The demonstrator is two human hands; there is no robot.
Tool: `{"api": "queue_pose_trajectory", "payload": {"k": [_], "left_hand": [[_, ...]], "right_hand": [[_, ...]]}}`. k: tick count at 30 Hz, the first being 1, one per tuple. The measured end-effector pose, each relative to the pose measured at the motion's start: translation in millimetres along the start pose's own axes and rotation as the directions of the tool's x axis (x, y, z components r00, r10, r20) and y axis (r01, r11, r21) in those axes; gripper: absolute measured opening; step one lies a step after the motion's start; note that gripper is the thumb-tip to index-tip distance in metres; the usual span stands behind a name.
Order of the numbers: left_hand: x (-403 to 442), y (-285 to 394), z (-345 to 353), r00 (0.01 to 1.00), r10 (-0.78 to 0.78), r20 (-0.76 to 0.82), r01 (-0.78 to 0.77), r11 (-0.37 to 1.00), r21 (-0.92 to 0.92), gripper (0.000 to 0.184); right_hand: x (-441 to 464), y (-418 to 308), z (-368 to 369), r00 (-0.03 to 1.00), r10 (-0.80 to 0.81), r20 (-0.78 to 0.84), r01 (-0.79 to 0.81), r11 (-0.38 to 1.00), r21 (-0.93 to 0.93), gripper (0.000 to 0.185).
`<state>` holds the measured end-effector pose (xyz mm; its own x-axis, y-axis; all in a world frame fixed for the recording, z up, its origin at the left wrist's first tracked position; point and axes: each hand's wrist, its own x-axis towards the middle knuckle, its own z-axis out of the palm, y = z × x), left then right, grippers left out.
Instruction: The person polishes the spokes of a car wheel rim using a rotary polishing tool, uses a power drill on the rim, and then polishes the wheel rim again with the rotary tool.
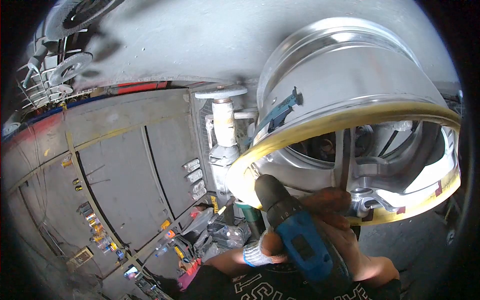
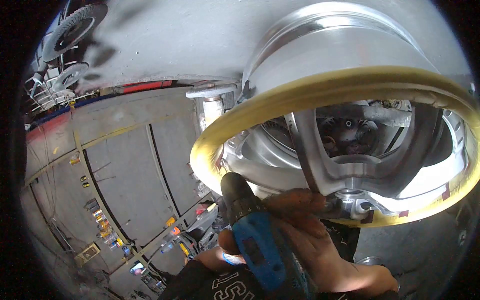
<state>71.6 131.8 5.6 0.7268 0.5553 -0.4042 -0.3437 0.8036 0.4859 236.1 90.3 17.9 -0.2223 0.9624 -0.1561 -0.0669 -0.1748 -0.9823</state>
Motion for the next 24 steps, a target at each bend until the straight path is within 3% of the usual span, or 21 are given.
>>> {"api": "queue_pose_trajectory", "payload": {"k": [5, 11, 12, 14, 17, 24], "left_hand": [[1, 1, -1, 1.000, 0.001, 0.003, -0.001, 1.000, -0.005, 0.088], [4, 1, -3, 1.000, -0.004, 0.008, 0.004, 1.000, -0.004, 0.086], [4, 1, -3, 1.000, -0.008, 0.009, 0.008, 1.000, -0.007, 0.086], [3, 0, -3, 1.000, -0.010, 0.012, 0.010, 1.000, -0.008, 0.085], [2, 3, -2, 1.000, -0.011, 0.012, 0.011, 1.000, -0.006, 0.084], [3, 0, -1, 1.000, -0.022, 0.023, 0.022, 1.000, -0.009, 0.083]], "right_hand": [[2, 4, -6, 1.000, -0.011, 0.020, 0.011, 1.000, -0.009, 0.053], [-23, 47, 20, 0.969, -0.207, -0.132, 0.195, 0.976, -0.098, 0.062], [-23, 36, 14, 0.998, -0.038, -0.052, 0.034, 0.996, -0.080, 0.064], [-17, 16, 4, 0.991, 0.133, 0.030, -0.130, 0.989, -0.075, 0.066], [-6, 7, -3, 0.995, 0.082, 0.060, -0.082, 0.997, -0.006, 0.067], [-21, 13, 0, 0.969, 0.235, 0.069, -0.241, 0.967, 0.083, 0.068]]}}
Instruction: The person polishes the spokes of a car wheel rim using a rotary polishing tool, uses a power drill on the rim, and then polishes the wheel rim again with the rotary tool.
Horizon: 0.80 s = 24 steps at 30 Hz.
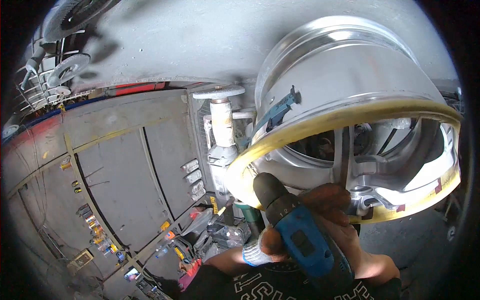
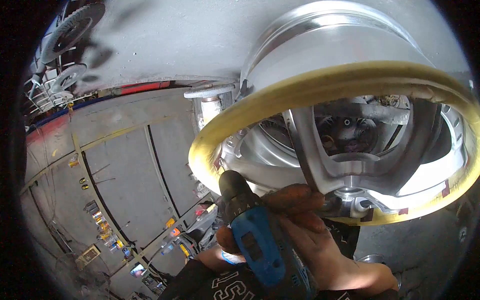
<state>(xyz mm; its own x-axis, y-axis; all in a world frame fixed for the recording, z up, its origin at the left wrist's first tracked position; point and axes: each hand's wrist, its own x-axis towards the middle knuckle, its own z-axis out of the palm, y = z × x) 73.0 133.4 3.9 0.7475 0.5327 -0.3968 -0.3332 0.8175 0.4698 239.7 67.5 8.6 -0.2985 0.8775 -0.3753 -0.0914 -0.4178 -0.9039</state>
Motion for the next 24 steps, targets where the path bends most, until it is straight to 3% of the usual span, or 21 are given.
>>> {"api": "queue_pose_trajectory", "payload": {"k": [10, 14, 15, 17, 20, 23, 24], "left_hand": [[7, -2, 3, 1.000, -0.025, 0.003, 0.025, 1.000, -0.001, 0.080], [10, -4, 4, 0.999, -0.033, 0.004, 0.033, 0.999, -0.005, 0.079], [10, -5, 4, 0.999, -0.032, 0.004, 0.032, 0.999, -0.004, 0.078], [10, -2, 3, 1.000, -0.026, 0.003, 0.026, 1.000, -0.001, 0.078], [9, 1, 1, 1.000, -0.023, 0.001, 0.023, 1.000, 0.003, 0.077], [9, 1, 0, 1.000, -0.022, 0.001, 0.022, 1.000, 0.006, 0.076], [9, 2, 0, 1.000, -0.024, 0.003, 0.024, 1.000, 0.007, 0.076]], "right_hand": [[10, -5, 1, 0.984, -0.167, -0.056, 0.161, 0.981, -0.107, 0.059], [15, -7, -2, 0.983, -0.180, -0.037, 0.179, 0.983, -0.040, 0.059], [10, 10, 9, 0.973, -0.227, -0.036, 0.208, 0.936, -0.283, 0.060], [3, 33, 28, 0.962, -0.270, -0.025, 0.220, 0.832, -0.509, 0.060], [1, 40, 35, 0.949, -0.270, -0.161, 0.173, 0.876, -0.450, 0.062], [1, 35, 17, 0.978, -0.208, -0.035, 0.194, 0.953, -0.232, 0.065], [5, 33, 15, 0.952, -0.298, -0.072, 0.267, 0.922, -0.279, 0.066]]}}
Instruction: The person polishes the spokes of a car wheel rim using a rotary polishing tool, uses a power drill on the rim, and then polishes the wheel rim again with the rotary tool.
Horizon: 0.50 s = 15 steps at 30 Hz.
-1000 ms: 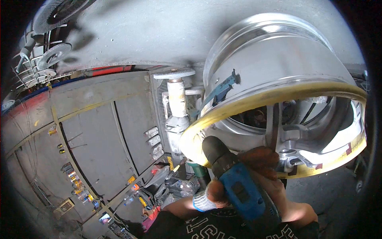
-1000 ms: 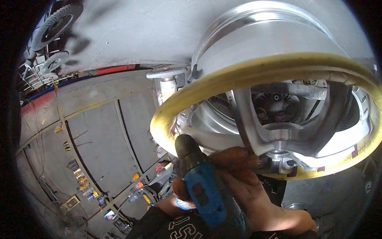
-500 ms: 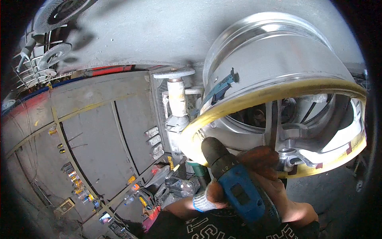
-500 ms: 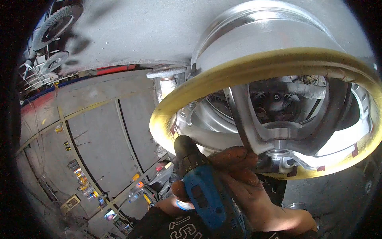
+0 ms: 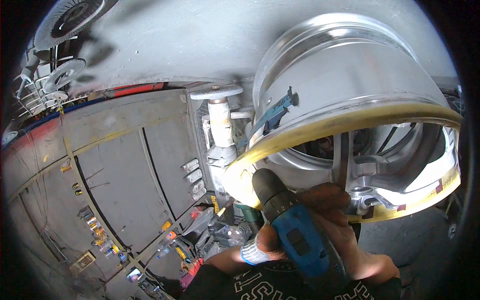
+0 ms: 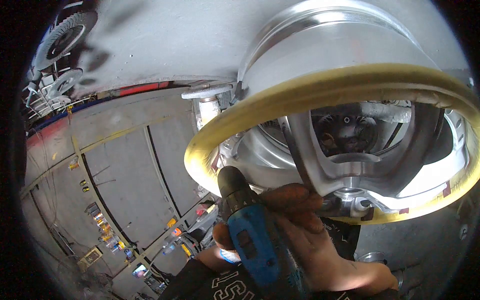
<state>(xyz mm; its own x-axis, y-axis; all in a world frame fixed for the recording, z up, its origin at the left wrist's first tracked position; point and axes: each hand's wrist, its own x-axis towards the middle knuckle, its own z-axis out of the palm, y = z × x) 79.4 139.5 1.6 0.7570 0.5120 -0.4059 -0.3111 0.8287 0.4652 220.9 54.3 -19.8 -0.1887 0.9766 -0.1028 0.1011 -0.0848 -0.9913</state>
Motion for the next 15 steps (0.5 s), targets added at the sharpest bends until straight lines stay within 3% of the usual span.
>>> {"api": "queue_pose_trajectory", "payload": {"k": [2, 3, 5, 8, 11, 13, 15], "left_hand": [[-1, 0, 0, 1.000, 0.003, 0.002, -0.003, 1.000, 0.000, 0.075], [-1, 0, -1, 1.000, 0.005, 0.002, -0.005, 1.000, 0.004, 0.075], [-2, 1, 0, 1.000, 0.003, 0.006, -0.003, 1.000, 0.006, 0.075], [-2, 0, -1, 1.000, 0.011, 0.010, -0.011, 1.000, 0.001, 0.074], [-2, -1, 2, 1.000, 0.005, 0.017, -0.005, 1.000, 0.001, 0.073], [0, -3, 3, 1.000, 0.001, 0.017, -0.001, 1.000, 0.000, 0.072], [1, -3, 5, 1.000, -0.003, 0.022, 0.003, 1.000, 0.004, 0.072]], "right_hand": [[6, -7, -4, 0.995, -0.084, -0.057, 0.082, 0.996, -0.046, 0.068], [8, -15, -8, 0.998, 0.059, 0.037, -0.061, 0.997, 0.057, 0.069], [16, -28, -17, 0.971, 0.190, 0.145, -0.211, 0.967, 0.143, 0.069], [30, -35, -22, 0.985, 0.136, 0.108, -0.147, 0.984, 0.105, 0.068], [33, -34, -18, 0.991, 0.002, -0.133, 0.020, 0.986, 0.167, 0.065], [27, -32, -28, 0.995, 0.086, 0.042, -0.091, 0.985, 0.145, 0.063], [24, -31, -23, 0.996, 0.085, 0.003, -0.084, 0.972, 0.221, 0.063]]}}
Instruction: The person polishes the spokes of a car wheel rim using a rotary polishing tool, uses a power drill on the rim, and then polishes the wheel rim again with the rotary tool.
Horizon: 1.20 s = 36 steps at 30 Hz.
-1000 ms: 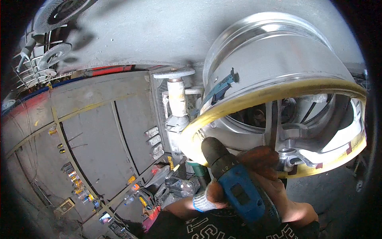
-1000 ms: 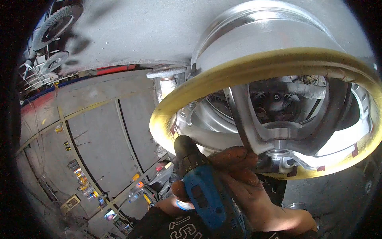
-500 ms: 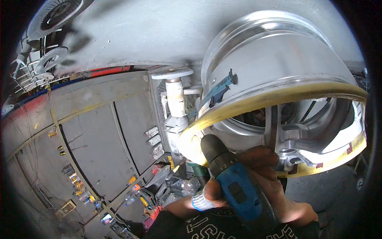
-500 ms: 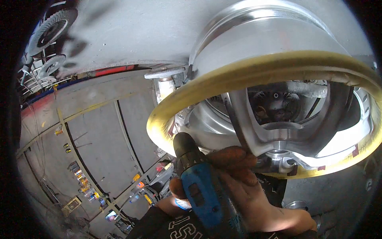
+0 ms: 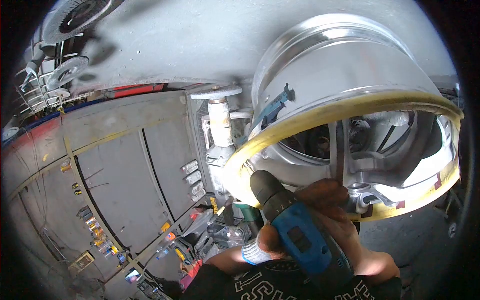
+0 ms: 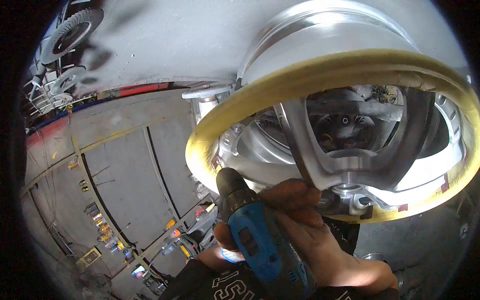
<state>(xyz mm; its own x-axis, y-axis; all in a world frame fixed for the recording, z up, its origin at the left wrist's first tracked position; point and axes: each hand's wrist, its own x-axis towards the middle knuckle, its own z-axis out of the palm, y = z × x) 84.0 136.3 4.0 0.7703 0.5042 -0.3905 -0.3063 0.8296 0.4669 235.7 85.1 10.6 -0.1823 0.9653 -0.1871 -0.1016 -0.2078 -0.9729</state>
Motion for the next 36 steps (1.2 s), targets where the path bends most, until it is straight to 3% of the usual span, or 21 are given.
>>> {"api": "queue_pose_trajectory", "payload": {"k": [2, 11, 13, 32, 36], "left_hand": [[1, -1, 1, 1.000, -0.007, 0.003, 0.007, 1.000, 0.004, 0.071], [5, -3, 3, 1.000, -0.009, 0.001, 0.009, 1.000, 0.007, 0.069], [5, -3, 2, 1.000, -0.010, -0.002, 0.010, 1.000, 0.010, 0.068], [4, -1, 0, 1.000, -0.004, 0.004, 0.004, 1.000, 0.020, 0.063], [4, -1, 2, 1.000, -0.006, 0.019, 0.006, 1.000, 0.021, 0.062]], "right_hand": [[-4, 11, 8, 0.999, -0.008, -0.039, 0.011, 0.997, 0.079, 0.063], [-2, 2, 2, 0.989, -0.126, -0.082, 0.126, 0.992, 0.001, 0.066], [-4, 4, -5, 0.997, -0.033, 0.066, 0.038, 0.997, -0.069, 0.065], [4, 7, 6, 0.995, 0.097, 0.020, -0.097, 0.995, 0.007, 0.067], [4, 0, -6, 0.998, -0.013, 0.061, 0.017, 0.998, -0.062, 0.065]]}}
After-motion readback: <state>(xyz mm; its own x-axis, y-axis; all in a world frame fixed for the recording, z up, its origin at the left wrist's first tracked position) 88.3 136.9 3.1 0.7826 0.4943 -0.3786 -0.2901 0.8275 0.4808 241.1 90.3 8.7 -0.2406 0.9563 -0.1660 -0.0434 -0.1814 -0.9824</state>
